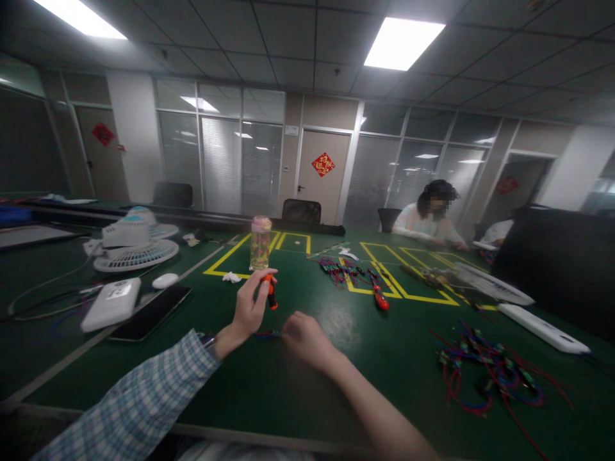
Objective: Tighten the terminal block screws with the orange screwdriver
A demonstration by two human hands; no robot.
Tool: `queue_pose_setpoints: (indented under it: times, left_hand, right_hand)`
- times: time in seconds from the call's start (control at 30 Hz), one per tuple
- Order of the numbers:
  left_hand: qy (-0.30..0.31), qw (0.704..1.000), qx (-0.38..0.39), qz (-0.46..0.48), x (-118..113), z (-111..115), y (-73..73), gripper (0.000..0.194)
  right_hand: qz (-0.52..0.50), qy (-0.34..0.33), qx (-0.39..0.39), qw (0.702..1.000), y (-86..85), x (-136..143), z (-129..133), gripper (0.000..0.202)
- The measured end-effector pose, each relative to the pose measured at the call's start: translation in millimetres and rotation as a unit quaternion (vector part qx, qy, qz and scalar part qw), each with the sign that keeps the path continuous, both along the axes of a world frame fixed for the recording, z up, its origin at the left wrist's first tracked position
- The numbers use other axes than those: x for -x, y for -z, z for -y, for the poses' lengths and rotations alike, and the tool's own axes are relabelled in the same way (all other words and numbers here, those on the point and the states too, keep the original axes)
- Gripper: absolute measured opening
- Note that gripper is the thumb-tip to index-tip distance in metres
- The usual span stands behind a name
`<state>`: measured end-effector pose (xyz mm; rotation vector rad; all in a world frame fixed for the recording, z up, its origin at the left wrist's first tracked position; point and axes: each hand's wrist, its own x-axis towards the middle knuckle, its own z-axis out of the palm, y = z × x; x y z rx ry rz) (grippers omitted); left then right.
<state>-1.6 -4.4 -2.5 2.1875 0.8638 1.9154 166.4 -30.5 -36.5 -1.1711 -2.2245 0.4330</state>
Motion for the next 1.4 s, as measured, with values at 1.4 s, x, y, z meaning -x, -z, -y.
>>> queue_pose_setpoints:
  times: [1.4]
  left_hand:
    - [0.006,1.000,-0.003,-0.002,0.0,-0.7,1.1,0.031]
  right_hand:
    - [-0.006,-0.006,-0.006,1.000,1.4,-2.5,-0.4,0.009]
